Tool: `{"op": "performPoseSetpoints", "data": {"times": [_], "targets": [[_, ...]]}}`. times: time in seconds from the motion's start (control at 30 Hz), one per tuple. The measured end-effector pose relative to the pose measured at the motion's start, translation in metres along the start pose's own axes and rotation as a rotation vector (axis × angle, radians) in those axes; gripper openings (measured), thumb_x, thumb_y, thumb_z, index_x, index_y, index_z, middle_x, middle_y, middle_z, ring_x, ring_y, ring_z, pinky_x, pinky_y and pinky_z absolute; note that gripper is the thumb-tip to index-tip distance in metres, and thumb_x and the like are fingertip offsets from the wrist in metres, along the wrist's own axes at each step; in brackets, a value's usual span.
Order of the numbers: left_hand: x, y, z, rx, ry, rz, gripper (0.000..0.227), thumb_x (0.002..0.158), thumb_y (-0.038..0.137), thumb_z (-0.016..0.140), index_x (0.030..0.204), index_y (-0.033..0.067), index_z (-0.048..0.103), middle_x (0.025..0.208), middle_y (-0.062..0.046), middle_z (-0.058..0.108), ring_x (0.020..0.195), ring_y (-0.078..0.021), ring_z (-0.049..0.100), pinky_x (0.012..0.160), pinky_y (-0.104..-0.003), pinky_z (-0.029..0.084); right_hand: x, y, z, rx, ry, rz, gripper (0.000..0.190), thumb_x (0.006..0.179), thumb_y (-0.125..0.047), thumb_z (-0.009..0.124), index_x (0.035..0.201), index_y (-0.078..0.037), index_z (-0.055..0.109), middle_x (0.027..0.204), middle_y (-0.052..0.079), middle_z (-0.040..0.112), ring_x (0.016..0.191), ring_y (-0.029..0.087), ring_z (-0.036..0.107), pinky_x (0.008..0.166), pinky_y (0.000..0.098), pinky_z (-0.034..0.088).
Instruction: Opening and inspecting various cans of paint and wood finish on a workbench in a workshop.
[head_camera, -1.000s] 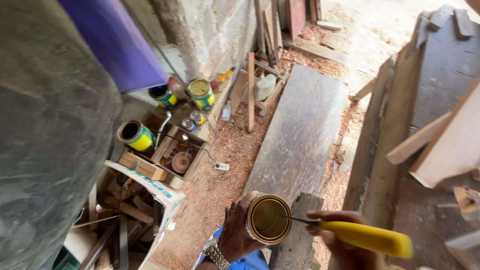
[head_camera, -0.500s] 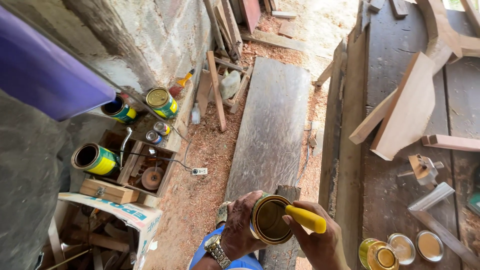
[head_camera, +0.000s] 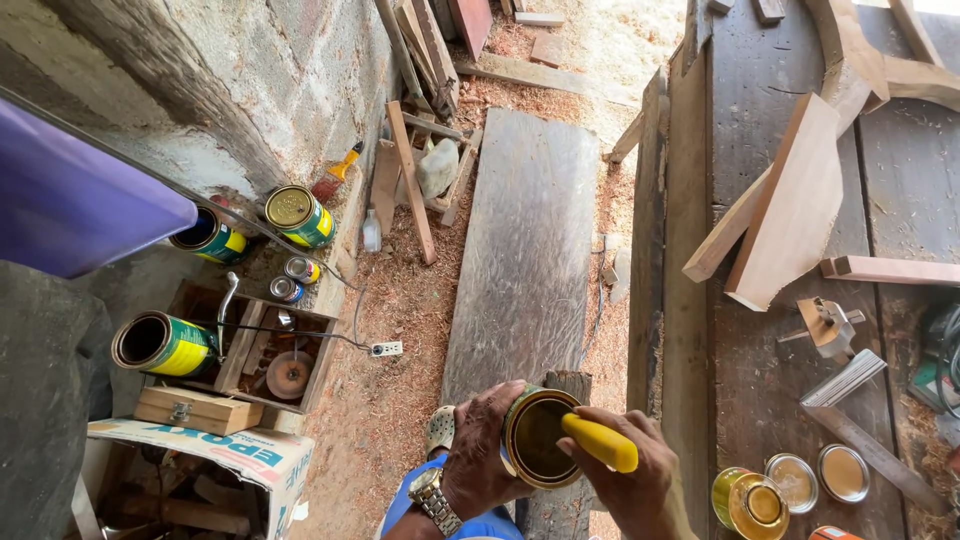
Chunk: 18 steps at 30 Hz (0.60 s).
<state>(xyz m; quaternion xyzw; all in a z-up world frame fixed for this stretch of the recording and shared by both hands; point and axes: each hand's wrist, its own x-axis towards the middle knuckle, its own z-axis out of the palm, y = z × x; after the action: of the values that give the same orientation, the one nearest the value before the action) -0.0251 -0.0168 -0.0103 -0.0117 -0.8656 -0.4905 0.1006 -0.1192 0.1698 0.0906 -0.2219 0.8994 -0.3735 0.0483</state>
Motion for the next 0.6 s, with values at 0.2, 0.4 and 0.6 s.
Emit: {"op": "performPoseSetpoints", "data": {"times": [0.2, 0.4, 0.6], "targets": [[0.002, -0.004, -0.007, -0.013, -0.018, -0.009, 0.127, 0.053, 0.044, 0.103, 0.154, 0.008, 0.033, 0.15, -0.017, 0.052, 0.139, -0.0351, 0.05, 0.108, -0.051, 0.034, -0.008, 0.014, 0.008, -0.031, -0.031, -0.093, 0.04, 0.068, -0.031, 0.09, 0.103, -0.013, 0.078, 0.087, -0.005, 0.08, 0.074, 0.011, 0.069, 0.077, 0.0335, 0.052], [-0.002, -0.009, -0.006, -0.019, -0.036, -0.018, 0.13, 0.051, 0.044, 0.103, 0.153, 0.007, 0.032, 0.15, -0.018, 0.05, 0.139, -0.0355, 0.05, 0.109, -0.052, 0.032, -0.011, 0.012, 0.012, 0.046, -0.206, -0.091, 0.04, 0.068, -0.03, 0.092, 0.103, -0.016, 0.08, 0.088, -0.006, 0.082, 0.071, 0.012, 0.067, 0.073, 0.0334, 0.05], [-0.006, -0.015, -0.012, -0.006, -0.02, 0.008, 0.129, 0.051, 0.042, 0.101, 0.155, 0.0085, 0.033, 0.151, -0.015, 0.053, 0.14, -0.0334, 0.052, 0.11, -0.051, 0.036, 0.003, -0.006, 0.015, -0.019, 0.002, -0.124, 0.038, 0.074, -0.032, 0.087, 0.106, -0.016, 0.077, 0.102, -0.004, 0.08, 0.078, 0.01, 0.069, 0.076, 0.0306, 0.052]]}}
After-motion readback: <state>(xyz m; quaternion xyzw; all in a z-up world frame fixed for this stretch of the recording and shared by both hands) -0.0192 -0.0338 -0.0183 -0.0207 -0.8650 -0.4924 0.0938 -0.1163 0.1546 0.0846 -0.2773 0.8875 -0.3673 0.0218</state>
